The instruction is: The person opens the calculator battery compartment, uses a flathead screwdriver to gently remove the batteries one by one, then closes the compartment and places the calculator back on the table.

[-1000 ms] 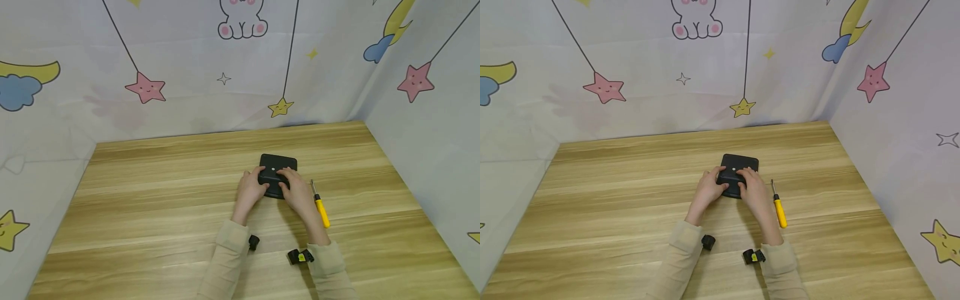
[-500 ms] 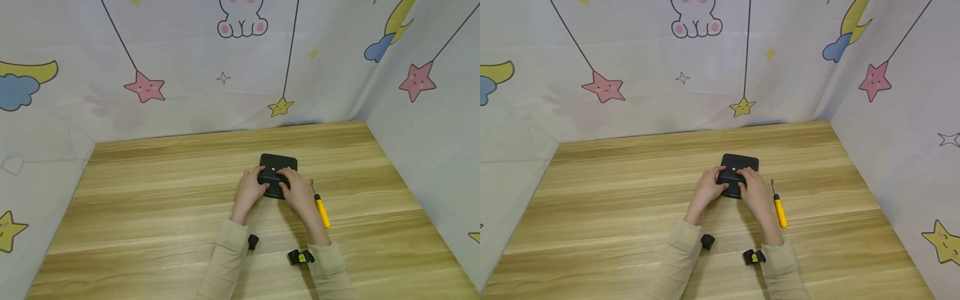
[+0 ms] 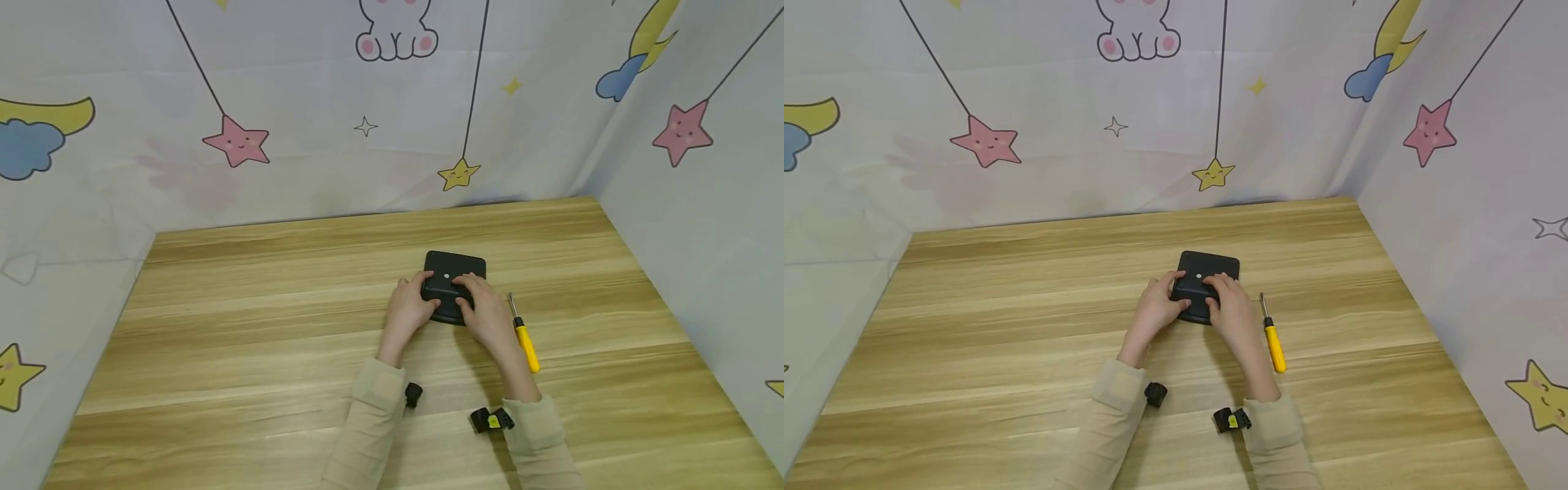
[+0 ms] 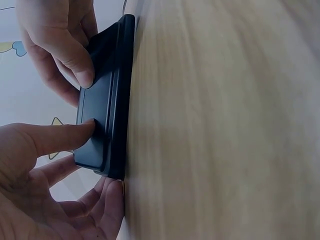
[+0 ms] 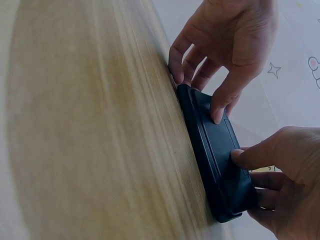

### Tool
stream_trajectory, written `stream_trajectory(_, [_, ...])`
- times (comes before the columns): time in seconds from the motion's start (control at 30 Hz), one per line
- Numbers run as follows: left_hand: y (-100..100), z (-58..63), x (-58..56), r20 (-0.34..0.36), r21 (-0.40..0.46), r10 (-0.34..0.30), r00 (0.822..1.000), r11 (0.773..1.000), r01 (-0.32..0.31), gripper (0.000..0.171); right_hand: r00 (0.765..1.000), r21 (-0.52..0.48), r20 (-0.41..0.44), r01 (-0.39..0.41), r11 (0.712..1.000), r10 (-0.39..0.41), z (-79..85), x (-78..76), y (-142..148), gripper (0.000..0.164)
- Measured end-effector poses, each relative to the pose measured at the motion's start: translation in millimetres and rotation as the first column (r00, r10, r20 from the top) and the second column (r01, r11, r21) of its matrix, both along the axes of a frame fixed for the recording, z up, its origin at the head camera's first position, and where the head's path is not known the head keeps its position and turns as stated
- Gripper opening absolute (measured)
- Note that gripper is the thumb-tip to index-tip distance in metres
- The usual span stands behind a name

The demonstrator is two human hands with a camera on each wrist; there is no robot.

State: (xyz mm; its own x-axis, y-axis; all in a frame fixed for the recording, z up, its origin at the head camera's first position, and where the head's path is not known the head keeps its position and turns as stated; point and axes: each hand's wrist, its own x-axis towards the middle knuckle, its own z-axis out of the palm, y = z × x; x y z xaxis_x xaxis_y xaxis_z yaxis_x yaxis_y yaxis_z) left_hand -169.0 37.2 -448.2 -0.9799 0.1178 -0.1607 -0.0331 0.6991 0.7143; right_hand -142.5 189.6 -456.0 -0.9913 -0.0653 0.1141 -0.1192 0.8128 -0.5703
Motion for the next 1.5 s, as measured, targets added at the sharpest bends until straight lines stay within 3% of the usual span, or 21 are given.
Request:
stream_trajectory(0.87, [-0.7, 1.0, 1.6, -0.009, 0.007, 0.001, 1.0, 1.0, 0.0, 0.056, 1.0, -0.009, 0.006, 0.008, 1.0, -0.008, 0.6, 0.4, -1.8, 0.033])
stream_trajectory(1.5, [0.4, 1.5, 0.5, 0.014, -0.015, 0.005, 1.0, 1.0, -0.005, 0.056, 0.995, -0.061, -0.099, 0.015, 0.998, -0.021, 2.3, -0.4, -2.6, 0.025])
